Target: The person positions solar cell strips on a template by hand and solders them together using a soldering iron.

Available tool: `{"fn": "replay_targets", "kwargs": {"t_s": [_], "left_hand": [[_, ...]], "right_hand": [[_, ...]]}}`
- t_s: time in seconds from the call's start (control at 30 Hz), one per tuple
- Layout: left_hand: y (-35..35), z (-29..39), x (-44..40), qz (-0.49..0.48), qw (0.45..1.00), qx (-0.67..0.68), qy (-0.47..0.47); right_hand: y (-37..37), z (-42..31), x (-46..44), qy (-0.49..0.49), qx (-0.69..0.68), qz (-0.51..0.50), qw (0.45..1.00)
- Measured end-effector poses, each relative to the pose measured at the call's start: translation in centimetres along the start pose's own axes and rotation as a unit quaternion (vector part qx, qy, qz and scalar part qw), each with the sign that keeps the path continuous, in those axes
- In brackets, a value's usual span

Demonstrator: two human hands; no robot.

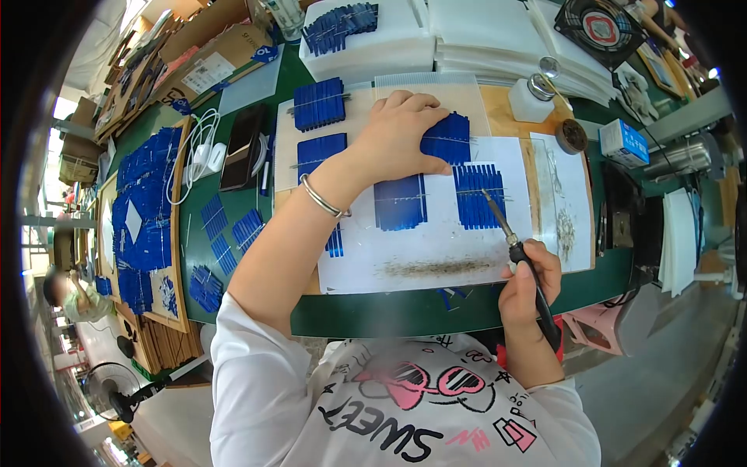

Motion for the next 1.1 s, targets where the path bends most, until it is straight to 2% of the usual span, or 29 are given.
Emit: {"fn": "replay_targets", "kwargs": {"t_s": [0.3, 0.43, 0.53, 0.7, 0.77, 0.8, 0.83, 0.87, 0.9, 1.1], "left_hand": [[-2.5, 1.9, 1.7, 0.104, 0.993, -0.015, 0.053], [-4.6, 4.5, 4.4, 0.136, 0.987, -0.056, 0.07], [-4.4, 6.1, 7.6, 0.097, 0.994, -0.014, 0.041], [-0.1, 8.3, 13.0, 0.018, 0.998, 0.053, 0.003], [1.7, 8.1, 14.7, 0.019, 0.997, 0.063, -0.036], [2.3, 8.1, 15.6, 0.021, 0.997, 0.066, -0.04], [2.6, 7.9, 16.6, 0.043, 0.994, 0.083, -0.059], [3.0, 7.6, 17.5, 0.063, 0.99, 0.1, -0.078], [3.2, 7.5, 18.5, 0.081, 0.989, 0.086, -0.084], [4.5, 7.6, 20.4, 0.112, 0.991, 0.029, -0.07]], "right_hand": [[0.0, 0.0, -0.3, 0.017, -0.018, 0.018, 1.0], [-0.1, 0.0, -0.6, -0.028, -0.011, 0.021, 0.999], [-0.3, 0.3, -0.5, -0.027, 0.022, 0.025, 0.999], [0.9, -0.8, -0.5, -0.022, 0.031, -0.012, 0.999], [1.9, -0.2, -0.4, 0.019, 0.031, -0.108, 0.993], [1.9, -0.5, -0.6, 0.02, 0.031, -0.114, 0.993], [3.5, -1.8, -0.8, -0.046, 0.158, -0.208, 0.964], [5.3, -2.6, -0.6, -0.112, 0.28, -0.296, 0.907], [6.9, -3.5, -0.8, -0.168, 0.291, -0.314, 0.888], [11.5, -3.6, -0.3, -0.147, 0.299, -0.407, 0.85]]}}
Point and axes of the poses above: each hand's wrist, its own x-axis away from the middle knuckle, its own y-axis out of the palm, z = x × y, the point moved 8 cm from there along -x, towards the middle knuckle, and after that the axes turned 6 degrees about -z, right-handed, at the moved point
